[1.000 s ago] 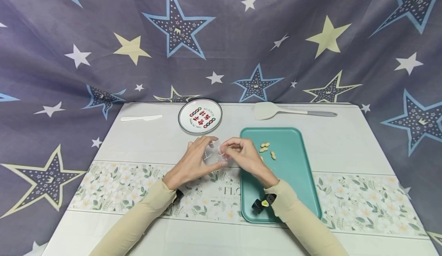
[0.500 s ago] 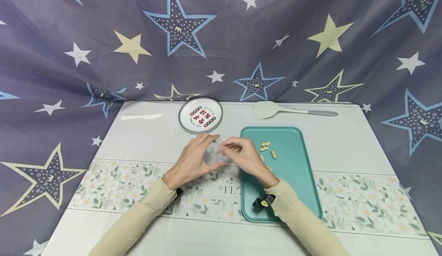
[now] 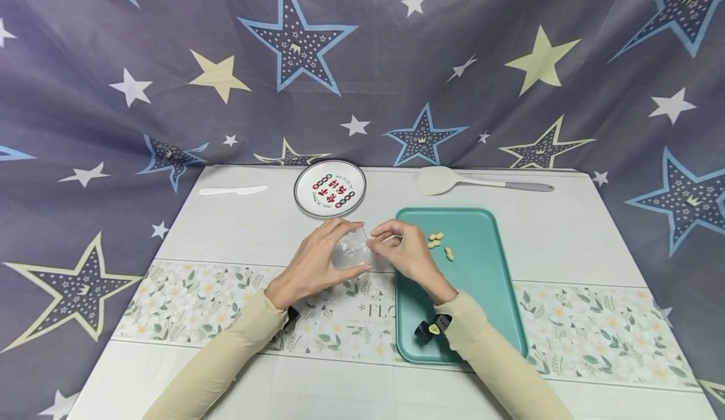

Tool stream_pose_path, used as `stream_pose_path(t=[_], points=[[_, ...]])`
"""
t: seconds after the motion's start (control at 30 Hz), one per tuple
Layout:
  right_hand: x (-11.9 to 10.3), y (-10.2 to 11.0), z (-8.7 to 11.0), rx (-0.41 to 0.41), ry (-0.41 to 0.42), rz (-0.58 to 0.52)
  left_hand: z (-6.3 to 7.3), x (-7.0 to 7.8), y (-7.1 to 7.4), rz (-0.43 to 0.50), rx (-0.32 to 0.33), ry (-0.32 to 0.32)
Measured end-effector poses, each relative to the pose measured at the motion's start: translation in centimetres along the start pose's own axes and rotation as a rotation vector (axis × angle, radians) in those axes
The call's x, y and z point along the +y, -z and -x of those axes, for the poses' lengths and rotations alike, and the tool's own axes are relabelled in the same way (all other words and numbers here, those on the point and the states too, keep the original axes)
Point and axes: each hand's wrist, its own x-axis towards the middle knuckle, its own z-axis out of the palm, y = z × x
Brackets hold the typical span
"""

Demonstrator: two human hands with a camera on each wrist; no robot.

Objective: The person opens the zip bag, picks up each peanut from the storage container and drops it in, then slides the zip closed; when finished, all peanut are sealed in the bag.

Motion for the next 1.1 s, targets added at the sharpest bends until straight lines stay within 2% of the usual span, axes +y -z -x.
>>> stream_pose_path(t=[0.17, 0.43, 0.67, 0.87, 1.1], points=[[0.2, 0.0, 0.0, -0.021, -0.030, 0.009, 0.1, 0.0, 0.1, 0.012, -0.002, -0.012], [0.5, 0.1, 0.0, -0.077, -0.055, -0.078, 0.2, -0.1, 0.1, 0.025, -0.018, -0.017], [0.4, 0.5, 0.0, -0.044, -0.050, -0.102, 0.1, -0.5, 0.0, -0.018, 0.004, -0.030], [0.4, 0.9, 0.0, -0.056, -0.026, -0.119, 0.2, -0.9, 0.1, -0.042, 0.030, -0.037], [1.4, 2.6, 0.5, -0.024, -0.020, -0.088, 0.1, -0.8, 0.5, -0.054, 0.031, -0.046]])
